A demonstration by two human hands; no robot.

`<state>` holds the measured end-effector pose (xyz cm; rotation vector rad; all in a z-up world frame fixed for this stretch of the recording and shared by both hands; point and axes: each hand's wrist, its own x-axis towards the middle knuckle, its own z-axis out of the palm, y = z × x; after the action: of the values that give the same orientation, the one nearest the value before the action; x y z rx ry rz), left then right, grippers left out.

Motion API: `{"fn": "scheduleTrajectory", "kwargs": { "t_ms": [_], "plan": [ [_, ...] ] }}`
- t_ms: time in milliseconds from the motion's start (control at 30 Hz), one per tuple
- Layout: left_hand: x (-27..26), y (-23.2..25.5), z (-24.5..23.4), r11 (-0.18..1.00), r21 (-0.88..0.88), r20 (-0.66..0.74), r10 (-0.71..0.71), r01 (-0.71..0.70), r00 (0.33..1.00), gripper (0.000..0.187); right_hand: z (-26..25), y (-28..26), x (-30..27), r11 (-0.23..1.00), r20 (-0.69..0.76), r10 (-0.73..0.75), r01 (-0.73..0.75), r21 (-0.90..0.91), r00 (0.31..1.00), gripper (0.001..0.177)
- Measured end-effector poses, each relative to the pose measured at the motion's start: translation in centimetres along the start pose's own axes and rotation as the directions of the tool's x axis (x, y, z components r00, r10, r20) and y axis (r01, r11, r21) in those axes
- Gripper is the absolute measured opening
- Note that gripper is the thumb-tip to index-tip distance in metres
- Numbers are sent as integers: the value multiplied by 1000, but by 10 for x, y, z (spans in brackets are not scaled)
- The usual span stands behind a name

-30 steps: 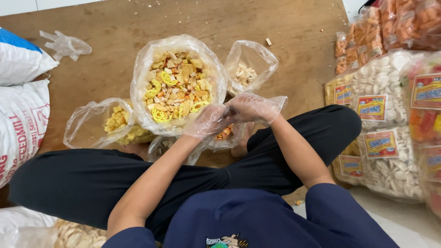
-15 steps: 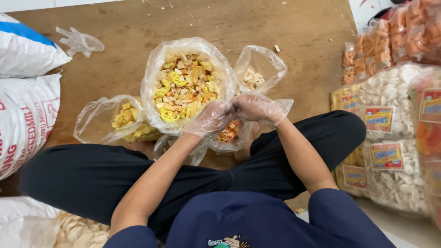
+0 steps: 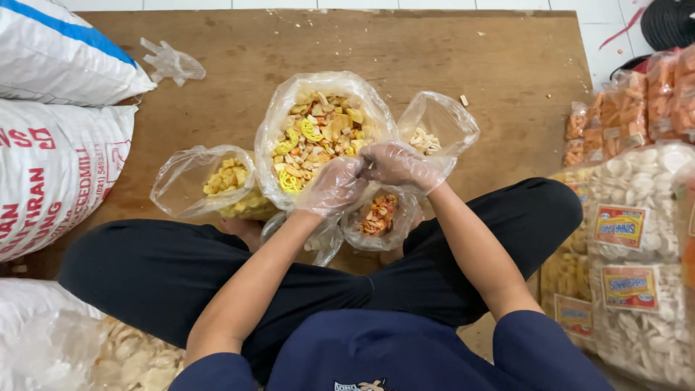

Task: Sorting and mixing various snack food items into plastic bags while sitting on the floor

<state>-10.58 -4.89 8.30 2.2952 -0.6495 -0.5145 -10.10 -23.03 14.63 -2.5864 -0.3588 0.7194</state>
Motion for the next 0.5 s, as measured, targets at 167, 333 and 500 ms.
{"fn": "scheduleTrajectory", "kwargs": {
  "t_ms": [167, 333, 500],
  "plan": [
    [6, -40, -11, 997, -16, -77, -71, 70, 994, 27, 3, -16, 18, 993, -67, 4, 4, 114, 998, 25],
    [8, -67, -23, 971, 226, -178, -41, 82, 983, 21, 33, 7, 67, 990, -123, -27, 44, 136, 992, 23],
    [13, -87, -31, 847, 518, -277, 33, 120, 960, 14, 53, 16, 106, 997, -171, -25, 38, 73, 985, 22]
  ]
}}
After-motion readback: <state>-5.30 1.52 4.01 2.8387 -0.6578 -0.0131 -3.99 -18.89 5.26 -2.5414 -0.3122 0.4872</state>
